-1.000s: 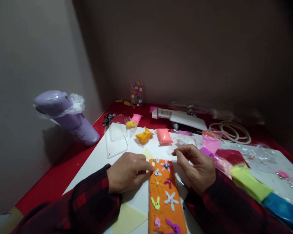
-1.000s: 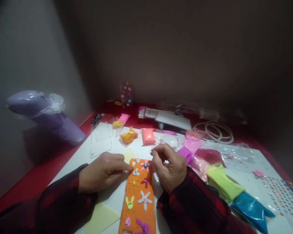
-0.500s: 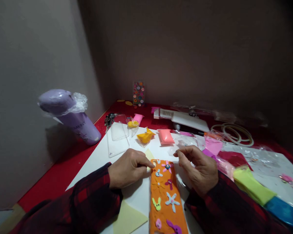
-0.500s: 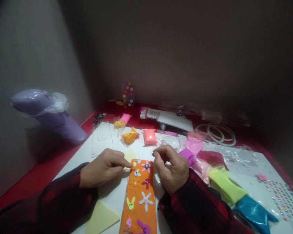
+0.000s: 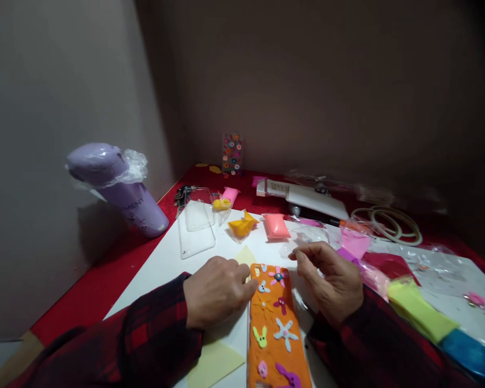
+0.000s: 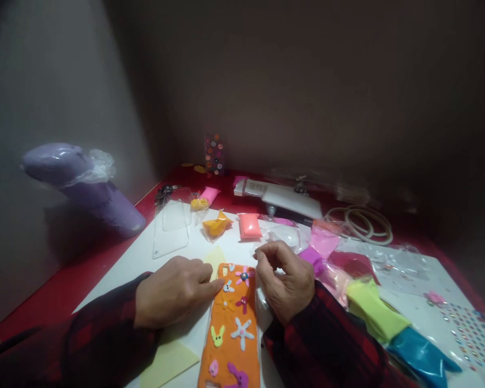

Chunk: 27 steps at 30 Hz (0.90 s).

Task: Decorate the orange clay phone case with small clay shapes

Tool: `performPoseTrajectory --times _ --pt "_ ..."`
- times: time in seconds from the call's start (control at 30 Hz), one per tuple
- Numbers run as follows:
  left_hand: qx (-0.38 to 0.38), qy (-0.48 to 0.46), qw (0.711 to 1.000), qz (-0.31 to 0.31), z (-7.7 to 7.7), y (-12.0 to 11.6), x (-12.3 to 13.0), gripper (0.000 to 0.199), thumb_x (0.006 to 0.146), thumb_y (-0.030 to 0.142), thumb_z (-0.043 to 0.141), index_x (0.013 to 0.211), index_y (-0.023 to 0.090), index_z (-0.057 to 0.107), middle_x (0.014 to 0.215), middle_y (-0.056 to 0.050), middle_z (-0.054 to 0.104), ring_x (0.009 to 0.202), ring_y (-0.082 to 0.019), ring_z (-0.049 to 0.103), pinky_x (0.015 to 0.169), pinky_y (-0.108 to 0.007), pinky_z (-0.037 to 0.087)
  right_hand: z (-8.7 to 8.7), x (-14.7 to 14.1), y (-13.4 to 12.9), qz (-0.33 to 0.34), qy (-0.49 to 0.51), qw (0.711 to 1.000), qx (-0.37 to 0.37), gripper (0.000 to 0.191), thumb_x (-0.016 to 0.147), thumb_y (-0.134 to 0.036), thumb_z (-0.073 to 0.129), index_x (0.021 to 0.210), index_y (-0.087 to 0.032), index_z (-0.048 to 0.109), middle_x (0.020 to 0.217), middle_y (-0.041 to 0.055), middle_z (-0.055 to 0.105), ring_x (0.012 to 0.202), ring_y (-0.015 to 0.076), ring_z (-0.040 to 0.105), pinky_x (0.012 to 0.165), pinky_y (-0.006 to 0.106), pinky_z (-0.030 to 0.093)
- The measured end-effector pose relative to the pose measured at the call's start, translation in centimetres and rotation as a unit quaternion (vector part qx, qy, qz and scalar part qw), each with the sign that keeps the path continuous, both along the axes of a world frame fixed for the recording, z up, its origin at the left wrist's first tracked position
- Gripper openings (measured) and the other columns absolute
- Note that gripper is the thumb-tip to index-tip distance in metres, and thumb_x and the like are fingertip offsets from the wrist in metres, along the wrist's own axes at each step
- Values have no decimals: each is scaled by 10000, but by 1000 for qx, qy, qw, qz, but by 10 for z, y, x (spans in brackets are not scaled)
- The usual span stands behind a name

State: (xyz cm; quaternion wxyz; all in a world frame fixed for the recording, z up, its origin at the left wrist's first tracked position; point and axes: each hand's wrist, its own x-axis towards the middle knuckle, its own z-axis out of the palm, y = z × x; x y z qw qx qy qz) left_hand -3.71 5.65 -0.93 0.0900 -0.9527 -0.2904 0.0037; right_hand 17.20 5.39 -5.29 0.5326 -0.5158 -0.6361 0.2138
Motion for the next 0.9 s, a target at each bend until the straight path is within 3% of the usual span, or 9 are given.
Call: performPoseTrajectory --times 0.17,0.3,0.4,0.6,0.73,0.9 --pt "-85 -92 991 35 3 4 -4 178 811 192 492 798 241 664 599 18 518 485 -93 437 442 -236 228 5 -3 -1 -4 9 1000 -7 104 808 -252 543 749 -179 590 662 20 622 532 114 556 471 220 431" --pt "-176 -237 952 84 7 10 -6 254 742 101 510 875 200 702 619 -1 589 553 -94 514 518 -204 348 7 -3 -1 -3 2 1000 -6 101 805 -251 547 752 -177 590 668 16 620 502 101 530 470 221 426" --pt "-220 -283 924 135 8 11 -6 260 739 101 516 912 168 698 676 -21 651 625 -114 569 601 -218 407 7 -2 -2 1 2 1000 -10 92 805 -248 549 760 -178 587 665 17 617 497 102 520 461 223 419" --pt "-173 -150 971 69 6 7 -7 195 787 192 530 834 268 703 610 17 558 527 -92 477 486 -227 268 3 -1 -1 2 0 1000 -11 101 809 -257 544 763 -181 592 670 22 617 501 103 511 456 225 418" --pt "-108 -77 990 53 3 4 -5 197 820 240 489 711 235 653 587 19 509 479 -89 393 458 -260 171 3 -2 -2 4 10 1000 -19 93 806 -257 551 778 -181 597 670 19 620 479 96 506 434 219 403" --pt "-62 -34 997 21 1 3 -3 210 826 196 452 870 250 650 623 2 536 482 -111 403 448 -266 132 5 -2 -1 -1 13 1000 -10 98 793 -259 567 765 -174 608 666 24 624 513 109 539 455 218 425"
